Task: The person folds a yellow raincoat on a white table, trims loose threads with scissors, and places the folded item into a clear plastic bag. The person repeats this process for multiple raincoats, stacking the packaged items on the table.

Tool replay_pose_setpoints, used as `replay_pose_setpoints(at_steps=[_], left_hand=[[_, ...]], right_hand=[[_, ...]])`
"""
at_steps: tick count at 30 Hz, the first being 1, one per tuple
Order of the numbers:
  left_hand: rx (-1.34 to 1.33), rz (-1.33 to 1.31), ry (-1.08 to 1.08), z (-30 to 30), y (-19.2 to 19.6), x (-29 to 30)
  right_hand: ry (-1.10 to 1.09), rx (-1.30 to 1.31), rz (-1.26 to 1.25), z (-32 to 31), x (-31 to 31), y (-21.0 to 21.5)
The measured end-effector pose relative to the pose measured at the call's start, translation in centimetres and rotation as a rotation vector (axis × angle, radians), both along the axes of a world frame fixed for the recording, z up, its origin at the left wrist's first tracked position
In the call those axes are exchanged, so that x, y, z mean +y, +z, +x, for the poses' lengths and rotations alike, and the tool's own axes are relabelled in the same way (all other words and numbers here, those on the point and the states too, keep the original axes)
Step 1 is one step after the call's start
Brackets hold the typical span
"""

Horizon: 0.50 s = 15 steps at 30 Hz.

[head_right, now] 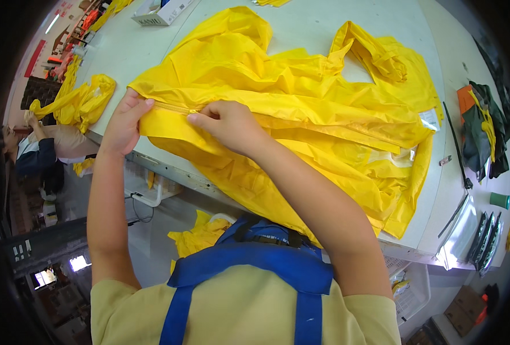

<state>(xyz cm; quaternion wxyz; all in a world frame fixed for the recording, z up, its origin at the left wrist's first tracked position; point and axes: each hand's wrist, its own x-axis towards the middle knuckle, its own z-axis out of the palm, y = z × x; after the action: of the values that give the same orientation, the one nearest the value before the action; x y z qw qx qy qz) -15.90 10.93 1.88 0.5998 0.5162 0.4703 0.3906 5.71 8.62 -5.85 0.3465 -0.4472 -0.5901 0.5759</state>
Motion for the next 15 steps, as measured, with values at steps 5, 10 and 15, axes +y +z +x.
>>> replay_pose_setpoints(at_steps=[5,10,15], left_hand=[[0.309,0.172,0.029,-0.7,-1.2,0.6],[0.126,0.263,0.165,-2.3,0.4,1.7],[0.012,0.189,0.221,-6.0,1.4,5.5]], right_hand=[[-0.039,-0.212,0.25,0.3,-0.8,0.3],[0.009,-0.343,-0.103,12.2,-3.5,-1.3],[-0.397,-0.348,-0.543,31.8,-11.5,-3.2]])
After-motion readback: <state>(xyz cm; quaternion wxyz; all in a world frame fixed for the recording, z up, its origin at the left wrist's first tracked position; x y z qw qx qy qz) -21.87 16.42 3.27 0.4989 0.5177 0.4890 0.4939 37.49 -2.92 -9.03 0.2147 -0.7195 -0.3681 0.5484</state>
